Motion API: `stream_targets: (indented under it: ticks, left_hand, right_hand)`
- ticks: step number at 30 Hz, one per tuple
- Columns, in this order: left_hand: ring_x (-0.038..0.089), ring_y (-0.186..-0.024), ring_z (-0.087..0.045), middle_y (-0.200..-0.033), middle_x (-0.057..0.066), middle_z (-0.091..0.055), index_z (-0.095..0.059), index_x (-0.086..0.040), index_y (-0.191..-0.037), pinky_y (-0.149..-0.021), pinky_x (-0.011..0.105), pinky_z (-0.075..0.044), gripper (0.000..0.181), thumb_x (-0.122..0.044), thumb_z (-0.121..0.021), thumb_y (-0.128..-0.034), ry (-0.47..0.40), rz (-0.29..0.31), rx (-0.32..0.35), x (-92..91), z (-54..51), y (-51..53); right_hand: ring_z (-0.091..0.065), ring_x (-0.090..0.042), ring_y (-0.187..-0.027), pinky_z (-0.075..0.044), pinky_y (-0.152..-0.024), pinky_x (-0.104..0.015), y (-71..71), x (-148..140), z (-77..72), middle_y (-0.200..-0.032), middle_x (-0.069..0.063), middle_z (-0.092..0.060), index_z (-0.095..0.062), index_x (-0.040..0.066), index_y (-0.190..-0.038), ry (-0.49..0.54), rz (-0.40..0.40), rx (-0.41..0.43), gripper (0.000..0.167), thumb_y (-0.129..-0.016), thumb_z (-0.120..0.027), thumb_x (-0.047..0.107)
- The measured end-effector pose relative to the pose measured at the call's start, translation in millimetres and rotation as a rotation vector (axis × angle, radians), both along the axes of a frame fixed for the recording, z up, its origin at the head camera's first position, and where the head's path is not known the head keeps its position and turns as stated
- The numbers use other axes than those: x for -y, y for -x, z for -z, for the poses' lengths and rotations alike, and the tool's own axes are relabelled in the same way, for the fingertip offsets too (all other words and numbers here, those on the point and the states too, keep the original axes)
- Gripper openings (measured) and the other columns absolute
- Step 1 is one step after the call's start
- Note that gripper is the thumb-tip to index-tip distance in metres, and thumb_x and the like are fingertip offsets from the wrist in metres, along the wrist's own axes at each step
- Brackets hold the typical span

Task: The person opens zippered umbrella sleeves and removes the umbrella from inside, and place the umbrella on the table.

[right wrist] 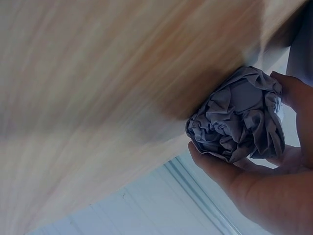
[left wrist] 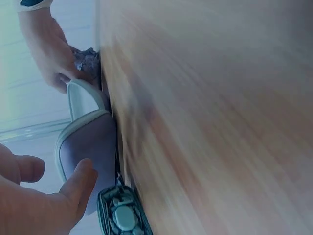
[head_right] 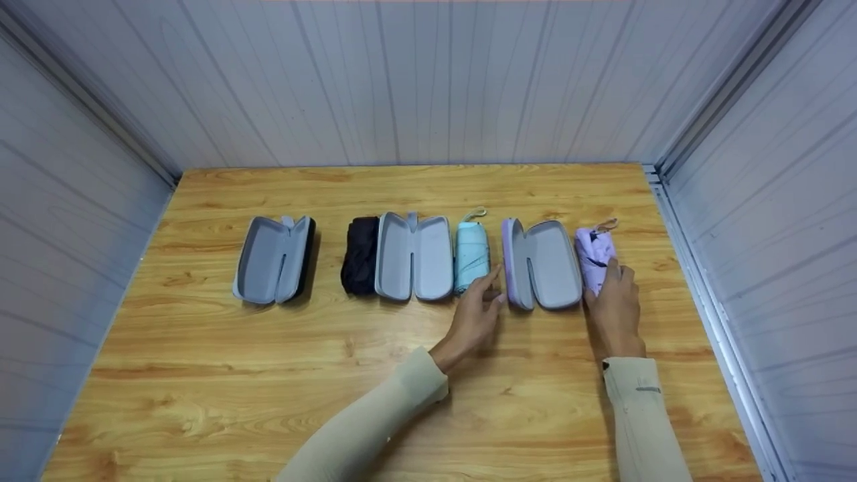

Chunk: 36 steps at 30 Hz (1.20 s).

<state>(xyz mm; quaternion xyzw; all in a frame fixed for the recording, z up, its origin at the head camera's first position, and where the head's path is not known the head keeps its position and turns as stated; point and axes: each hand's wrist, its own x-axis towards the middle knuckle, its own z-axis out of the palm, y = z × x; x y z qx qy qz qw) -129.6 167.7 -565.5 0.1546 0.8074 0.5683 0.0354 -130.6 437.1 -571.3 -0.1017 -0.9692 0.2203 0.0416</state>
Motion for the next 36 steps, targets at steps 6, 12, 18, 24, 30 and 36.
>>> stream_targets:
  ticks: [6, 12, 18, 24, 30, 36]
  left_hand:
    - [0.012, -0.102, -0.064, -0.130, 0.018, -0.065, -0.050, -0.007, -0.157, -0.087, 0.018, -0.052, 0.054, -0.002, -0.061, -0.1052, -0.054, -0.022, 0.056, 11.5, -6.3, 0.6]
    - [0.021, -0.113, -0.069, -0.143, 0.019, -0.061, -0.052, -0.008, -0.156, -0.092, 0.019, -0.054, 0.051, -0.003, -0.061, -0.1058, -0.094, -0.033, 0.057, 25.3, -12.5, 2.6]
    - [0.027, -0.115, -0.069, -0.141, 0.021, -0.061, -0.054, -0.003, -0.153, -0.091, 0.020, -0.055, 0.048, -0.002, -0.059, -0.1061, -0.114, -0.058, 0.014, 48.3, -19.7, 8.6]
    - [0.034, -0.117, -0.065, -0.136, 0.019, -0.063, -0.056, -0.002, -0.151, -0.095, 0.035, -0.058, 0.047, -0.005, -0.062, -0.1055, -0.038, -0.111, -0.086, 76.1, -27.3, 15.2]
    - [0.030, -0.132, -0.061, -0.144, 0.015, -0.061, -0.056, -0.003, -0.151, -0.109, 0.041, -0.051, 0.048, -0.009, -0.066, -0.1045, 0.066, -0.173, -0.203, 104.8, -34.2, 19.0]
    - [0.030, -0.136, -0.058, -0.146, 0.015, -0.060, -0.057, -0.003, -0.151, -0.110, 0.043, -0.050, 0.050, -0.012, -0.069, -0.1030, 0.202, -0.247, -0.293, 133.7, -39.8, 21.9]
  right_hand:
    - [-0.045, -0.068, -0.120, -0.040, -0.102, -0.075, -1.3, 1.8, -2.0, -0.141, -0.052, -0.035, -0.021, -0.020, -0.158, 0.007, 0.010, 0.007, 0.078, -0.099, -0.066, 0.006]
    - [-0.045, -0.070, -0.118, -0.039, -0.100, -0.077, -3.8, -0.3, -1.6, -0.141, -0.052, -0.035, -0.022, -0.020, -0.157, 0.011, -0.011, -0.011, 0.076, -0.101, -0.064, 0.009]
    - [-0.042, -0.070, -0.125, -0.036, -0.103, -0.078, -7.3, -2.7, -6.6, -0.143, -0.052, -0.036, -0.026, -0.020, -0.157, 0.034, -0.022, -0.048, 0.071, -0.105, -0.061, 0.014]
    - [-0.040, -0.068, -0.131, -0.034, -0.107, -0.077, -8.5, -1.5, -15.4, -0.146, -0.049, -0.039, -0.030, -0.018, -0.156, 0.041, 0.000, -0.075, 0.069, -0.106, -0.061, 0.017]
    - [-0.038, -0.068, -0.133, -0.032, -0.108, -0.077, -10.6, 1.8, -24.4, -0.149, -0.046, -0.039, -0.033, -0.015, -0.157, 0.038, -0.036, -0.113, 0.067, -0.105, -0.062, 0.017]
    - [-0.036, -0.069, -0.134, -0.030, -0.109, -0.079, -11.8, 6.5, -28.8, -0.149, -0.046, -0.039, -0.037, -0.015, -0.154, 0.009, -0.117, -0.187, 0.064, -0.103, -0.065, 0.013]
